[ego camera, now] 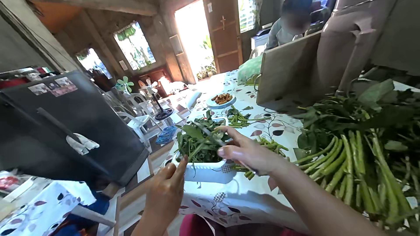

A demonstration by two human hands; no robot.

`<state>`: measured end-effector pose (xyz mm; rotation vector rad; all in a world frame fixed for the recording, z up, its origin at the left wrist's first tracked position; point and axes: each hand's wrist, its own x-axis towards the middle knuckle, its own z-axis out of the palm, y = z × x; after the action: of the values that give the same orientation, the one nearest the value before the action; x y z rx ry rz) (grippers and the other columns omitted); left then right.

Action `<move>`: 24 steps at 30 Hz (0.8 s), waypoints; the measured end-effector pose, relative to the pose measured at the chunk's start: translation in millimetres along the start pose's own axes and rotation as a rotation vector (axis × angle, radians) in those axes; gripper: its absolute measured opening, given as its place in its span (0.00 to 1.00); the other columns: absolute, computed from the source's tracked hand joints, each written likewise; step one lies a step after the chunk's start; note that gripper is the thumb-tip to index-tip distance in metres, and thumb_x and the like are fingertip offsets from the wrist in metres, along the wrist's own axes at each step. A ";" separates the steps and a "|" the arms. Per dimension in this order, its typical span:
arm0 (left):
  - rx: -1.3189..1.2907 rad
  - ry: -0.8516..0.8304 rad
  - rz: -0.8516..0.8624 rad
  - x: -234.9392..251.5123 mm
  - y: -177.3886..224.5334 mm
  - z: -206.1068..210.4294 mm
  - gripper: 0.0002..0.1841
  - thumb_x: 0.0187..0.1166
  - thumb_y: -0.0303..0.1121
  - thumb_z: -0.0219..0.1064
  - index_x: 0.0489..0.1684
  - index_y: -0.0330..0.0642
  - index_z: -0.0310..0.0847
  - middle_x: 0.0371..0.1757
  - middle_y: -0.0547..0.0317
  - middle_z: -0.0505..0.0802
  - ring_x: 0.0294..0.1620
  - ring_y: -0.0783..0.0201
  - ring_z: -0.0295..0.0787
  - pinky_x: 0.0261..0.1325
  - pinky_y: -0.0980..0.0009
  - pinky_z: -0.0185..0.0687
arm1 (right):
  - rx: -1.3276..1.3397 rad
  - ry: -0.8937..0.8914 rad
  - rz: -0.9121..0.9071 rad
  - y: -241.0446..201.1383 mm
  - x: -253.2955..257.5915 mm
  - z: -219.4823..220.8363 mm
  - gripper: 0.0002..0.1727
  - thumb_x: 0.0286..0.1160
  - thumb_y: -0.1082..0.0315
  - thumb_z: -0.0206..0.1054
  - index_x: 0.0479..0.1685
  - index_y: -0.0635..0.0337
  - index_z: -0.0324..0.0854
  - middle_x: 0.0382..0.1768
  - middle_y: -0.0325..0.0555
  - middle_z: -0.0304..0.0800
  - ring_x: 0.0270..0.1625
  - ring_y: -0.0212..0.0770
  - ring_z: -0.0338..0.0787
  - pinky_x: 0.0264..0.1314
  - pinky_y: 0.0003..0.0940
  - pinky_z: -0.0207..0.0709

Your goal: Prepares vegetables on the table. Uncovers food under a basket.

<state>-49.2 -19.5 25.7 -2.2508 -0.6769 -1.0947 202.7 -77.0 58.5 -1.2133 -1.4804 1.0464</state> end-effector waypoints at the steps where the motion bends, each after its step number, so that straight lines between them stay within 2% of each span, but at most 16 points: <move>1: 0.001 -0.006 -0.009 0.7 5.3 0.3 0.18 0.78 0.24 0.57 0.55 0.36 0.94 0.21 0.52 0.81 0.18 0.59 0.77 0.21 0.69 0.72 | -0.094 0.088 0.006 -2.0 -0.8 6.7 0.43 0.70 0.43 0.69 0.85 0.49 0.61 0.39 0.41 0.85 0.32 0.30 0.81 0.35 0.30 0.77; 2: 0.007 -0.013 -0.021 0.8 10.6 -0.6 0.18 0.76 0.24 0.57 0.54 0.36 0.94 0.21 0.53 0.82 0.17 0.59 0.77 0.21 0.70 0.73 | -0.149 0.184 0.007 -0.7 -0.7 11.9 0.42 0.69 0.43 0.70 0.84 0.48 0.63 0.42 0.45 0.88 0.38 0.36 0.86 0.41 0.38 0.81; 3: 0.015 -0.014 -0.036 0.3 14.9 -2.8 0.18 0.75 0.24 0.57 0.53 0.36 0.94 0.21 0.53 0.81 0.17 0.60 0.77 0.21 0.70 0.73 | -0.157 0.294 -0.001 3.3 -0.3 13.8 0.40 0.70 0.46 0.72 0.83 0.49 0.65 0.41 0.49 0.89 0.38 0.42 0.89 0.42 0.46 0.83; 4: 0.016 -0.012 -0.049 -0.9 17.2 -5.7 0.18 0.76 0.24 0.57 0.53 0.36 0.94 0.21 0.54 0.80 0.17 0.61 0.75 0.20 0.72 0.71 | -0.117 0.377 0.002 8.3 -0.7 10.2 0.38 0.74 0.49 0.72 0.83 0.50 0.64 0.39 0.51 0.89 0.34 0.43 0.88 0.38 0.46 0.82; 6: 0.009 0.007 -0.068 -3.0 15.9 -8.7 0.18 0.76 0.25 0.57 0.54 0.36 0.94 0.20 0.55 0.78 0.17 0.63 0.73 0.21 0.75 0.69 | 0.076 0.438 0.036 20.8 -4.8 -5.8 0.33 0.84 0.53 0.63 0.86 0.48 0.57 0.26 0.38 0.75 0.19 0.29 0.72 0.20 0.26 0.69; 7: 0.007 0.018 -0.077 -4.3 13.2 -7.8 0.18 0.77 0.25 0.57 0.54 0.35 0.94 0.20 0.55 0.78 0.18 0.63 0.73 0.22 0.75 0.69 | 0.195 0.424 0.053 26.1 -10.4 -13.9 0.31 0.87 0.53 0.57 0.86 0.46 0.54 0.24 0.33 0.68 0.16 0.25 0.67 0.16 0.21 0.65; 9: -0.004 0.040 -0.091 -7.1 6.8 -1.7 0.17 0.77 0.25 0.58 0.53 0.34 0.94 0.21 0.54 0.79 0.18 0.63 0.74 0.22 0.75 0.71 | 0.329 0.375 0.081 36.0 -27.0 -23.5 0.32 0.87 0.49 0.55 0.85 0.48 0.51 0.23 0.30 0.67 0.14 0.23 0.66 0.14 0.17 0.64; 12: -0.059 0.061 -0.106 -9.0 2.3 9.1 0.17 0.78 0.25 0.58 0.54 0.33 0.93 0.23 0.51 0.83 0.20 0.62 0.77 0.25 0.74 0.75 | 0.214 0.287 0.157 44.3 -46.9 -31.5 0.50 0.72 0.41 0.63 0.91 0.51 0.42 0.24 0.30 0.69 0.14 0.24 0.68 0.14 0.20 0.66; 14: -0.093 0.057 -0.113 -9.6 4.5 14.8 0.17 0.78 0.25 0.58 0.55 0.33 0.93 0.23 0.51 0.82 0.20 0.62 0.77 0.25 0.74 0.75 | 0.111 0.280 0.184 39.4 -53.8 -28.5 0.52 0.68 0.40 0.66 0.90 0.55 0.47 0.27 0.31 0.72 0.17 0.25 0.70 0.17 0.22 0.71; 16: -0.111 0.058 -0.107 -10.2 8.9 18.8 0.17 0.78 0.26 0.59 0.54 0.34 0.93 0.23 0.51 0.83 0.20 0.63 0.78 0.25 0.75 0.75 | 0.114 0.235 0.144 33.4 -57.4 -21.8 0.49 0.66 0.40 0.69 0.85 0.57 0.56 0.29 0.30 0.75 0.19 0.23 0.71 0.20 0.21 0.69; 18: -0.136 0.074 -0.086 -13.6 13.2 22.8 0.16 0.78 0.26 0.58 0.53 0.34 0.93 0.22 0.51 0.82 0.20 0.64 0.77 0.25 0.77 0.73 | 0.260 0.067 0.041 35.7 -55.1 -13.8 0.46 0.63 0.34 0.68 0.77 0.54 0.63 0.28 0.27 0.77 0.17 0.20 0.70 0.17 0.16 0.67; 20: -0.170 0.093 -0.067 -18.9 15.4 25.6 0.16 0.80 0.26 0.59 0.53 0.34 0.93 0.23 0.52 0.81 0.22 0.66 0.76 0.28 0.79 0.72 | 0.476 -0.161 -0.046 42.6 -41.9 -1.7 0.43 0.63 0.29 0.69 0.70 0.50 0.65 0.29 0.24 0.77 0.18 0.18 0.71 0.18 0.12 0.66; 22: -0.198 0.114 -0.057 -23.3 15.1 25.7 0.14 0.81 0.26 0.60 0.53 0.34 0.92 0.24 0.51 0.81 0.24 0.66 0.76 0.30 0.81 0.72 | 0.594 -0.281 -0.098 44.9 -23.0 13.4 0.36 0.65 0.31 0.69 0.61 0.46 0.66 0.27 0.24 0.77 0.16 0.17 0.71 0.17 0.11 0.67; 24: -0.211 0.118 -0.060 -27.0 12.2 24.1 0.14 0.82 0.27 0.60 0.54 0.35 0.92 0.25 0.51 0.81 0.25 0.66 0.75 0.32 0.82 0.71 | 0.620 -0.301 -0.105 41.5 -8.7 23.5 0.35 0.71 0.38 0.64 0.69 0.48 0.61 0.27 0.26 0.74 0.16 0.18 0.69 0.17 0.12 0.66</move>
<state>-43.0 -17.9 -12.0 -2.3301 -0.6087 -1.3734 188.9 -80.7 12.2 -0.5513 -1.2728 1.5168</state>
